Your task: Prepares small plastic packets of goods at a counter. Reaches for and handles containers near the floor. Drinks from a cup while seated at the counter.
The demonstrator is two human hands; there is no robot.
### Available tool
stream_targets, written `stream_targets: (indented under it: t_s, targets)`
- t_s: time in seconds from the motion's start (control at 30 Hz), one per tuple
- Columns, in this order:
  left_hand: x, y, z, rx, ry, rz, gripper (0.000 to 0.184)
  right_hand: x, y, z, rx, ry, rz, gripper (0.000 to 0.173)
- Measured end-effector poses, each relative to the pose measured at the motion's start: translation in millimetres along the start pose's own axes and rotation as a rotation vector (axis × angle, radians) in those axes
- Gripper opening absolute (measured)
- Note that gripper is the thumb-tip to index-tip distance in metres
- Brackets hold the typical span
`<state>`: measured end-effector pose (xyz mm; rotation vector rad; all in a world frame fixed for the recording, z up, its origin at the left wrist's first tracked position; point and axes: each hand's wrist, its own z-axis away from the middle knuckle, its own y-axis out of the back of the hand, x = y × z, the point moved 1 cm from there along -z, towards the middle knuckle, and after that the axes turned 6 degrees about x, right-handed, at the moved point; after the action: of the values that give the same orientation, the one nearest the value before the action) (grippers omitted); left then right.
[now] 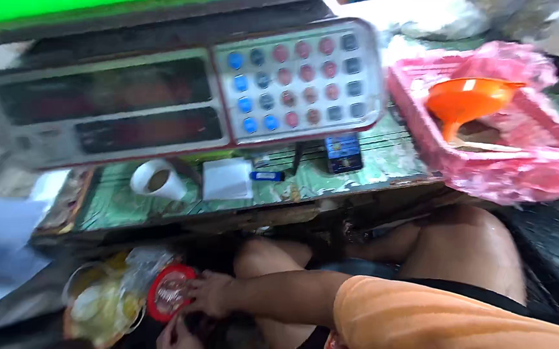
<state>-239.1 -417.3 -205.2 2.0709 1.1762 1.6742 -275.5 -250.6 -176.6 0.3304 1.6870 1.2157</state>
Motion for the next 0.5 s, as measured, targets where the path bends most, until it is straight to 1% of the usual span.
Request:
stream_targets:
  t_s: [0.07, 0.1, 0.13, 0.17, 0.2, 0.23, 0.27, 0.37, 0.4, 0.43, 0.5]
  targets:
    - [10, 6, -2, 0.035, 0.055, 0.022, 0.018, -3, 6, -1, -0.063, 0.002, -0.024, 0.067]
    - [18, 8, -4, 0.053, 0.084, 0.036, 0.018, -3, 9, -2, -0.094, 0.001, -0.027, 0.072]
    - [32, 12, -7, 0.073, 0.092, 0.053, 0.022, -1, 11, -3, -0.112, 0.001, -0.023, 0.079]
    - [48, 16, -11, 0.096, 0.082, 0.088, 0.029, 1, 12, -5, -0.120, 0.003, -0.023, 0.086]
    - [67, 20, -16, 0.104, 0.062, 0.133, 0.037, 1, 13, -5, -0.106, 0.006, -0.032, 0.088]
    - [90, 24, -22, 0.100, 0.028, 0.185, 0.044, 0, 15, -3, -0.068, 0.012, -0.050, 0.085]
    - [115, 26, -29, 0.084, -0.021, 0.239, 0.048, -2, 19, 0, -0.003, 0.018, -0.075, 0.078]
    - [187, 15, -64, -0.061, -0.168, 0.388, 0.068, -8, 37, 25, 0.302, 0.007, -0.245, 0.054]
    - [207, 8, -79, -0.119, -0.193, 0.412, 0.077, -10, 46, 39, 0.373, -0.038, -0.368, 0.045]
    - [225, 1, -94, -0.163, -0.206, 0.430, 0.085, -12, 58, 56, 0.408, -0.114, -0.534, 0.042]
    - [255, -18, -120, -0.226, -0.192, 0.458, 0.092, -10, 87, 107, 0.437, -0.274, -0.855, 0.036]
